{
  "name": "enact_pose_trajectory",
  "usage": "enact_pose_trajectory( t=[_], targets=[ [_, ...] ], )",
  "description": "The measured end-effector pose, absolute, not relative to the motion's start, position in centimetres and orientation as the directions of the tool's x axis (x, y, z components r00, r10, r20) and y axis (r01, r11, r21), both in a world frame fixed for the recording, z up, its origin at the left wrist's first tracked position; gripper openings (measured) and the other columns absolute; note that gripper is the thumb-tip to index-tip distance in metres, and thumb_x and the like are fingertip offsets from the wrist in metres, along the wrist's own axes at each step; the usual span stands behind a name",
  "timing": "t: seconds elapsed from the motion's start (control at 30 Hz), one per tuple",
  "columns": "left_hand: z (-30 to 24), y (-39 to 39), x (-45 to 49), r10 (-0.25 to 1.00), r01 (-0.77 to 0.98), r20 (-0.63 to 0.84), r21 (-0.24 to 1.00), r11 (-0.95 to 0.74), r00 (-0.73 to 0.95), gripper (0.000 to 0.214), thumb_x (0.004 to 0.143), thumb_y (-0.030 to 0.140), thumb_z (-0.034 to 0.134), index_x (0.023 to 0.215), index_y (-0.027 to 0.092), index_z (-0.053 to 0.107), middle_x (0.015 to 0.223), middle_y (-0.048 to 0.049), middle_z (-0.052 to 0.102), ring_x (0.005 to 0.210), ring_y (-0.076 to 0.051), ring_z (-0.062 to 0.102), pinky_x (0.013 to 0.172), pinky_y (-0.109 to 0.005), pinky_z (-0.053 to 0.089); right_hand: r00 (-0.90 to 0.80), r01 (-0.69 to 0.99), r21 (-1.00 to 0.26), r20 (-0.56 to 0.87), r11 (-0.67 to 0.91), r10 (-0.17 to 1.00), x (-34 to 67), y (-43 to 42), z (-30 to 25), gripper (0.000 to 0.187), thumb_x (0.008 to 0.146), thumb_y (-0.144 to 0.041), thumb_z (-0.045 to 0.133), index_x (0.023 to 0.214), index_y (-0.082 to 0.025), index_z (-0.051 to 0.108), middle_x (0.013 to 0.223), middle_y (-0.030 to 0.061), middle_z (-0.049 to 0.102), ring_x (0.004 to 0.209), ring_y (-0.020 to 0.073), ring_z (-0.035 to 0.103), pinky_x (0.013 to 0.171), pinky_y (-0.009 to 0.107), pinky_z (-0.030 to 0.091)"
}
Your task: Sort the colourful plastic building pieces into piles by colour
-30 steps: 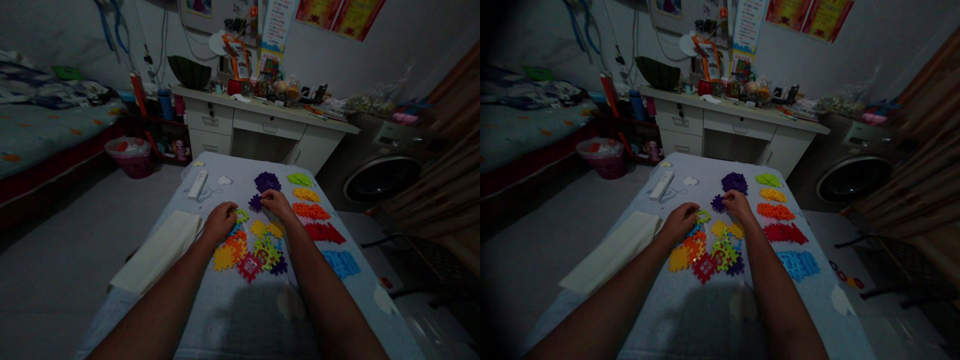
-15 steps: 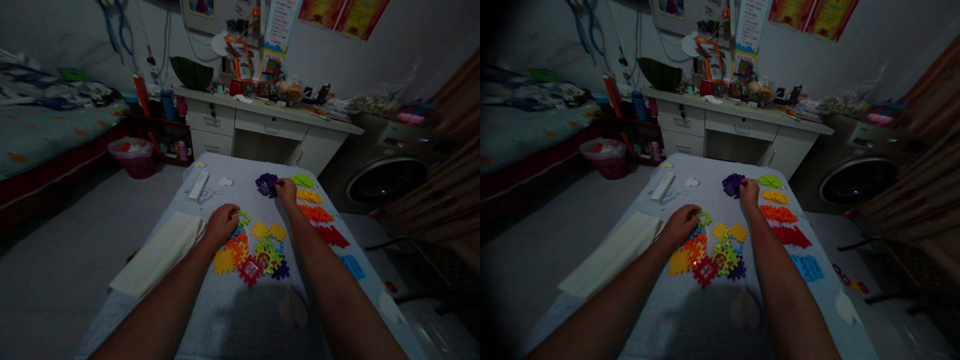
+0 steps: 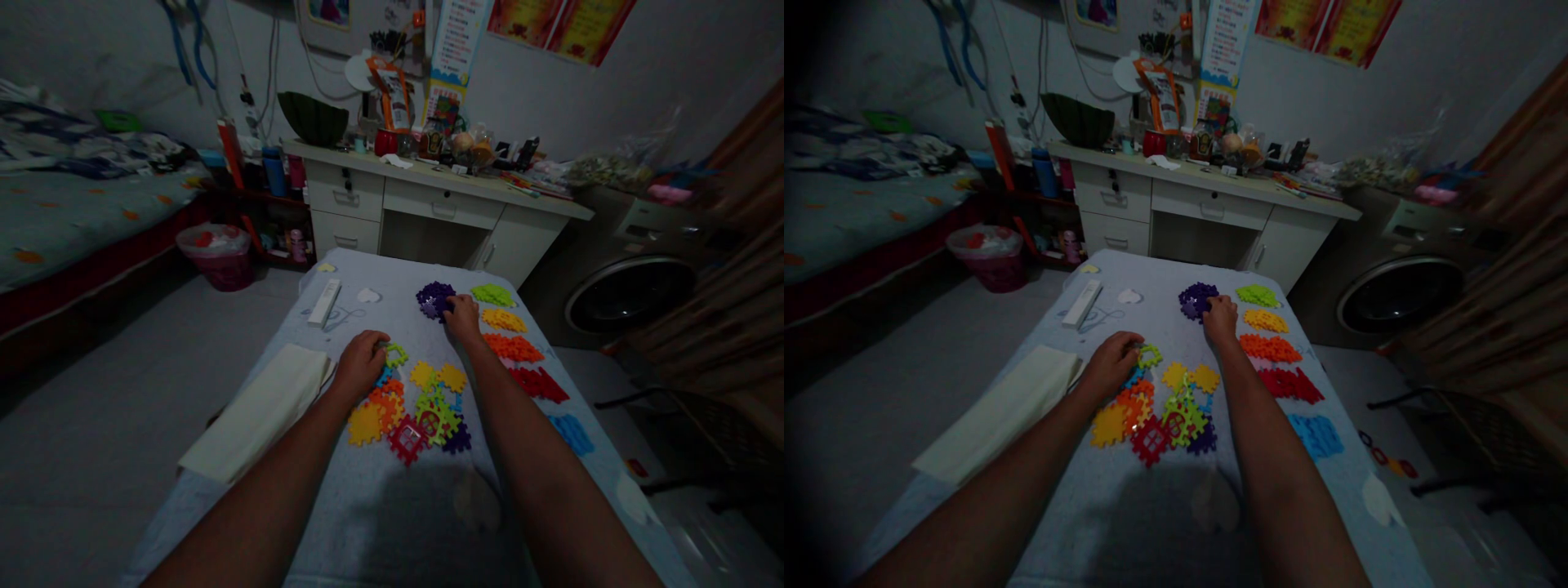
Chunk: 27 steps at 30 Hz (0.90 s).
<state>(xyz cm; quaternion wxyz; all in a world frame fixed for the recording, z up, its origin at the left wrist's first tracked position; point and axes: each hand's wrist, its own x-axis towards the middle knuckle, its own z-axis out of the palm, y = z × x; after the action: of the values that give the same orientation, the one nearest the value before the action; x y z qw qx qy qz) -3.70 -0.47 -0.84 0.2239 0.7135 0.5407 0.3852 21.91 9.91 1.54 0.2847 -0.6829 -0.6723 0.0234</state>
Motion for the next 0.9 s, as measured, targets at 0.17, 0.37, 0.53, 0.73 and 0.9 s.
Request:
enact_pose_trajectory(
  t=[0.17,0.37,0.53,0.73,0.9],
  targets=[
    [-0.6,-0.6,-3.7,0.946,0.583,0.312,0.754,-0.303,0.087,0.029,0.081,0.019,0.05,0.105,0.019,0.066,0.105,-0.0072,0.066,0.099,-0.021,0.062,0.093,-0.037,0.049,0.088,0.917,-0.396,0.314,0.047,0.945,21.7,9.0,1.5,0.045,0.08,-0.016,0.061,0.124,-0.018,0.065,0.122,0.0146,0.052,0.113,0.0291,0.048,0.102,0.041,0.038],
    [-0.3,-0.7,-3.8,0.947,0.524,0.322,0.806,-0.276,0.004,0.031,0.084,0.019,0.045,0.106,0.018,0.066,0.11,-0.0075,0.065,0.098,-0.02,0.062,0.092,-0.036,0.05,0.072,0.855,-0.5,0.376,0.137,0.924,21.2,8.1,2.0,0.041,0.076,-0.01,0.058,0.116,-0.016,0.067,0.114,0.0112,0.056,0.109,0.0242,0.053,0.103,0.037,0.04],
    [0.0,-0.8,-4.0,0.95,0.511,0.306,0.826,-0.237,-0.053,0.032,0.085,0.019,0.044,0.109,0.019,0.065,0.11,-0.0075,0.067,0.1,-0.021,0.063,0.093,-0.037,0.05,-0.218,0.748,-0.589,0.215,0.304,0.952,18.9,5.9,3.3,0.026,0.078,-0.013,0.063,0.103,-0.018,0.07,0.101,0.006,0.065,0.093,0.0189,0.06,0.09,0.034,0.047],
    [-0.4,-0.7,-4.0,0.958,0.478,0.286,0.846,-0.237,-0.032,0.031,0.084,0.018,0.045,0.109,0.02,0.064,0.109,-0.0064,0.067,0.1,-0.02,0.064,0.093,-0.036,0.051,-0.589,0.664,-0.559,0.019,0.497,0.808,15.5,2.6,3.2,0.051,0.07,-0.016,0.077,0.12,-0.017,0.066,0.118,0.0101,0.062,0.105,0.0209,0.058,0.096,0.036,0.044],
    [-0.8,-0.7,-4.0,0.959,0.479,0.283,0.839,-0.258,0.021,0.032,0.081,0.017,0.049,0.109,0.019,0.064,0.108,-0.007,0.067,0.099,-0.02,0.064,0.091,-0.036,0.052,-0.612,0.667,-0.523,0.023,0.531,0.791,15.1,1.9,3.2,0.044,0.071,-0.01,0.074,0.114,-0.017,0.067,0.109,0.0073,0.061,0.101,0.0189,0.056,0.093,0.033,0.042]
  ],
)
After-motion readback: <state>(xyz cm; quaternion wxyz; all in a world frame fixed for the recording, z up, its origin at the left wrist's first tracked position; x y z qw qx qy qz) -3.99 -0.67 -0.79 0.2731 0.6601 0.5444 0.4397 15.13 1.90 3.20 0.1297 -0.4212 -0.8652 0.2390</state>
